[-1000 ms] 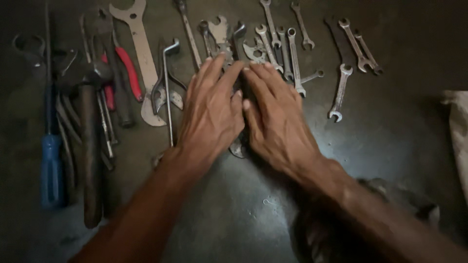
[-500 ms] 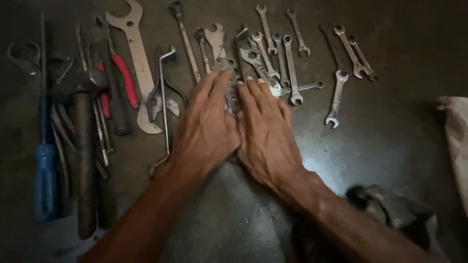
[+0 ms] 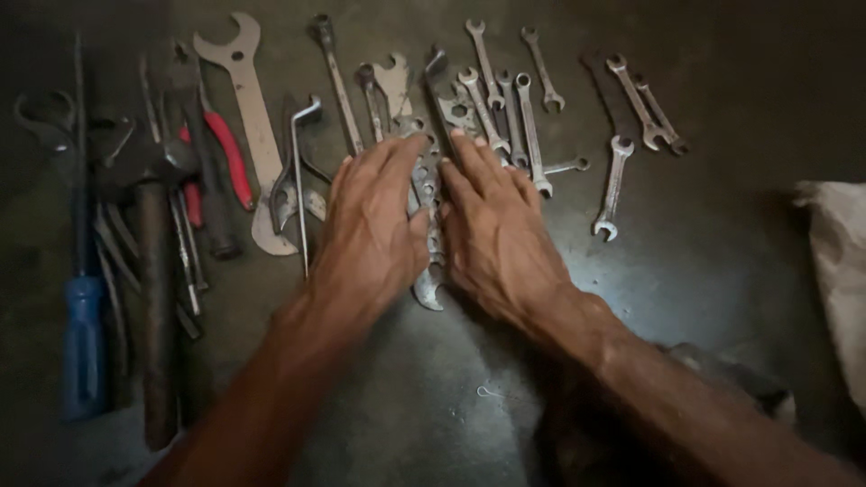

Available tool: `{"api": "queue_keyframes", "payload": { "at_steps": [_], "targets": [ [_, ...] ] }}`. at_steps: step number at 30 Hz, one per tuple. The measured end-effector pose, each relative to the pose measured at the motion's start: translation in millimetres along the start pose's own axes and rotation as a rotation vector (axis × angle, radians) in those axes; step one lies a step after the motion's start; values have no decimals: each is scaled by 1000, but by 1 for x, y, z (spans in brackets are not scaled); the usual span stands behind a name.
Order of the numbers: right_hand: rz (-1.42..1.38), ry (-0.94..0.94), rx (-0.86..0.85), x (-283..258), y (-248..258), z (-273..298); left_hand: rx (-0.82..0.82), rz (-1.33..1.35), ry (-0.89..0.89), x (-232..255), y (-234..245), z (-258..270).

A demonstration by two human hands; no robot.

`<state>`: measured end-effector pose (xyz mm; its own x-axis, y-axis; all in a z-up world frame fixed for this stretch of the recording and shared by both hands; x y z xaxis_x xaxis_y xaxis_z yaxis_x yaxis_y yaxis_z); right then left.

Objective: The person wipes various metal wrenches and tools with a cloth while they are laid out on the floor.

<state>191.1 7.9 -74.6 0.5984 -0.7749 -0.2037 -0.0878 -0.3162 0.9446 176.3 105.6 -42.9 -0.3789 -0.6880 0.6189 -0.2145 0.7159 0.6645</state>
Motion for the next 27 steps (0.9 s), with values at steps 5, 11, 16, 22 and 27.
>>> {"api": "queue_keyframes", "payload": {
  "at_steps": [5,11,16,22,27],
  "targets": [
    [-166,-27,85,-8,13,17,-122,-1,350,-25,-6,-8],
    [-217,-36,47,-11,23,18,-60,-125,238,-26,-1,-11],
    [-241,-42,29,-10,27,14,-266,-245,355,-36,-8,-18],
    [-198,-8,-82,-16,10,20,-454,-244,654,-38,-9,-17],
    [-196,-26,-104,-12,6,23,-447,-209,678,-44,-7,-21]
  ]
}}
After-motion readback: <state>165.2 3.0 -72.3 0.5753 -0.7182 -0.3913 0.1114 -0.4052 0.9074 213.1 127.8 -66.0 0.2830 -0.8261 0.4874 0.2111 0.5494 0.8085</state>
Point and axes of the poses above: each hand's wrist, its own z-axis away from the middle knuckle, its own y-axis out of the back of the hand, x = y × z, the point moved 10 cm from there along -z, towards the middle knuckle, and after that the axes turned 7 degrees about z, right-handed, at the moved point
